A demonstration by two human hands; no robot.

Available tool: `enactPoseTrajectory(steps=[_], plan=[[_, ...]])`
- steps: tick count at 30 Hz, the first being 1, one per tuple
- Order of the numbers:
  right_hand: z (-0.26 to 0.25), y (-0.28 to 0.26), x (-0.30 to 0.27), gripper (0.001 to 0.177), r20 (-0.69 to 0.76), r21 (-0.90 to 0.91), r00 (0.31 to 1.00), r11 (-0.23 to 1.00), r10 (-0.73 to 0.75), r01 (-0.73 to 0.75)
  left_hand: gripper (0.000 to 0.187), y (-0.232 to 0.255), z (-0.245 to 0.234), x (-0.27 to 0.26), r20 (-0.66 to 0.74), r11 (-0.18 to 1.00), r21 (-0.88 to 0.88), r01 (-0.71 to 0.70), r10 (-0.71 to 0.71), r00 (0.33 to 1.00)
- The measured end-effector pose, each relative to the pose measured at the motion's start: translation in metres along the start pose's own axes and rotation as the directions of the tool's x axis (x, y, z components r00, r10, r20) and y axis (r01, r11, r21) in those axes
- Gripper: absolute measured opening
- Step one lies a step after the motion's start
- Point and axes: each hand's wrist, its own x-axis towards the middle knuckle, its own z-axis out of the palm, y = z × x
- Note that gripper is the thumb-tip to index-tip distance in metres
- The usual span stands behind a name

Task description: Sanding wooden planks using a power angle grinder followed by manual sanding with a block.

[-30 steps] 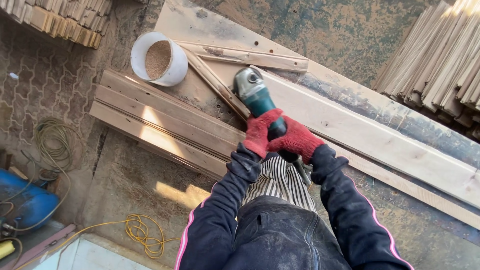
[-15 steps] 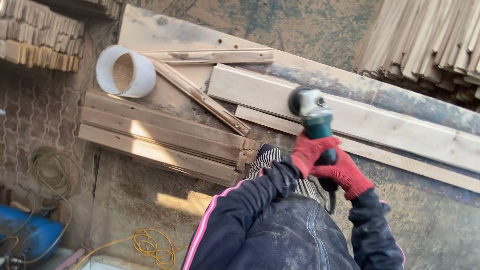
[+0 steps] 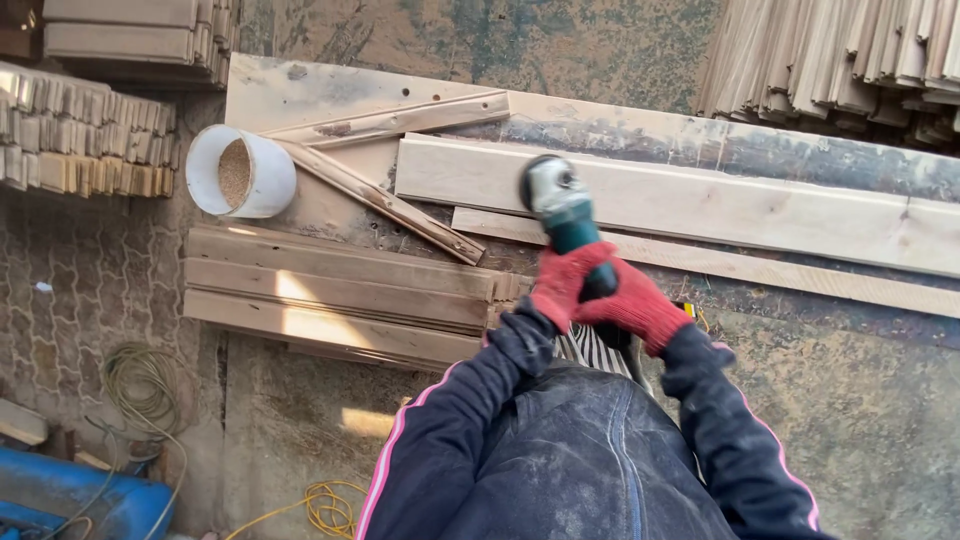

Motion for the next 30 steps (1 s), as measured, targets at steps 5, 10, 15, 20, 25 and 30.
enactPoseTrajectory(steps=[5,10,15,20,25,30], plan=[[0.034,-0.045,0.012,0.088,0.093,-0.149,0.993,0.985,-0.069,0.083,0.08,0.038,-0.05,-0.001,-0.169,0.997,0.023,-0.071,0.074,0.983],[0.039,-0.037,0.023,0.09,0.102,-0.172,0.99,0.979,-0.095,0.112,0.084,0.039,-0.058,0.021,-0.221,0.996,0.048,-0.077,0.085,0.971],[0.008,-0.033,0.007,0.084,0.042,-0.135,0.999,0.991,0.009,-0.004,0.057,0.021,-0.015,0.013,-0.027,0.988,-0.138,-0.069,0.066,0.997],[0.026,-0.055,-0.001,0.083,0.069,-0.151,0.997,0.988,0.031,-0.021,0.054,0.035,-0.034,-0.009,-0.078,0.985,-0.163,-0.057,0.045,0.996],[0.063,-0.082,0.021,0.089,0.161,-0.215,0.986,0.975,-0.028,0.063,0.076,0.052,-0.094,0.029,-0.197,0.977,-0.192,-0.092,0.053,0.979],[0.088,-0.099,0.047,0.097,0.228,-0.203,0.966,0.964,-0.125,0.172,0.05,0.112,-0.098,-0.062,0.021,0.918,-0.124,-0.376,0.381,0.924]])
